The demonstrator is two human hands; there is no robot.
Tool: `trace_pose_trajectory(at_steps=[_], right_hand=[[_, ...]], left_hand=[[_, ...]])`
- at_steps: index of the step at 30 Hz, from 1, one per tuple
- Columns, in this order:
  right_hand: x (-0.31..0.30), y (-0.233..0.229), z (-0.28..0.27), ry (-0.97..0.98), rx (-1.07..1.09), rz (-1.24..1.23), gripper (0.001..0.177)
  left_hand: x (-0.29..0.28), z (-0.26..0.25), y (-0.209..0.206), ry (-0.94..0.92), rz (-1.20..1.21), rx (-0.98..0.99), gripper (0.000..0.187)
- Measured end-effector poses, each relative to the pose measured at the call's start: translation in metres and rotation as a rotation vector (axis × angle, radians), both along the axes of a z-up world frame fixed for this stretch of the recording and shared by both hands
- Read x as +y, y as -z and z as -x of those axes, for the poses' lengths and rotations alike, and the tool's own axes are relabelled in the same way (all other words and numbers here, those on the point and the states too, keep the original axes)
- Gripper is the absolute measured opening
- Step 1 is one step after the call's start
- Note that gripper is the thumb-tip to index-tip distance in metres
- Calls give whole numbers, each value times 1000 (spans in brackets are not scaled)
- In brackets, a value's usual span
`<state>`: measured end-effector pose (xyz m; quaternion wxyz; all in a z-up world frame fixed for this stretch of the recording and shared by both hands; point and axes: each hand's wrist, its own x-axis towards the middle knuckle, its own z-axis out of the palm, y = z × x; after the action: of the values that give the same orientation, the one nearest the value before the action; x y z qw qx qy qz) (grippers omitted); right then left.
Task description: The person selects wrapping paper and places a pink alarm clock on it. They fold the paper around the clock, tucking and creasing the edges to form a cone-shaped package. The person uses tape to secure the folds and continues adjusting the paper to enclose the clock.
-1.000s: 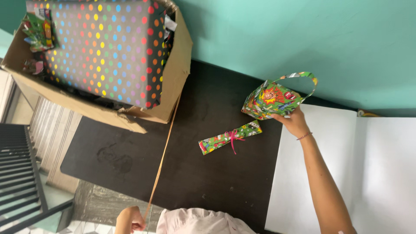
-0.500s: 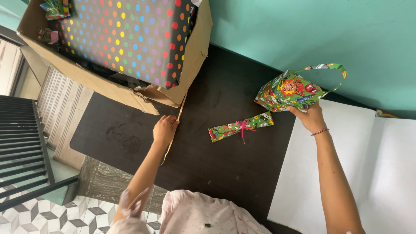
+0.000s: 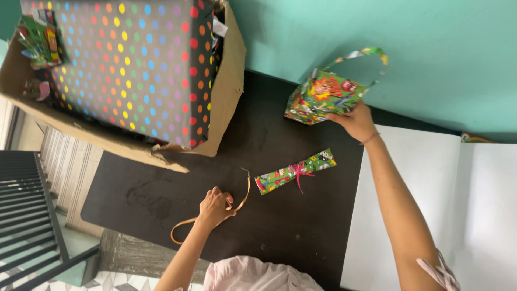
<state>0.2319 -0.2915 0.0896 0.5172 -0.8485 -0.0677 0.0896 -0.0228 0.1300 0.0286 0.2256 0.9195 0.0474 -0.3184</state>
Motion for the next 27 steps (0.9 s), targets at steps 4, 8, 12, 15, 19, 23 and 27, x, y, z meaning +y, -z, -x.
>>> trace_pose_trajectory(at_steps=[4,8,12,15,19,23,27], right_hand=[[35,3,-30,20,13,-118,79],[44,-6,-36,24,127,-103,83],[47,-9,-20,-4,299,-178,84],[53,0,7,51,401,-234,90],[56,18,40,140,533,-372,90],[44,36,67,-121,332,-253,99],[43,65,106,-395,98,723,94]], left_hand=[[-1,-29,-32,-35,9,-238,54],[-13,-60,-57,-74,206,-414,75],[-54,-98,-71,-102,358,-639,116],[-99,-116,-70,-78,371,-839,133],[-134,-133,-54,-121,283,-792,133],[-135,-140,-40,-178,271,-723,123],[-123,-129,-46,-233,216,-646,121]])
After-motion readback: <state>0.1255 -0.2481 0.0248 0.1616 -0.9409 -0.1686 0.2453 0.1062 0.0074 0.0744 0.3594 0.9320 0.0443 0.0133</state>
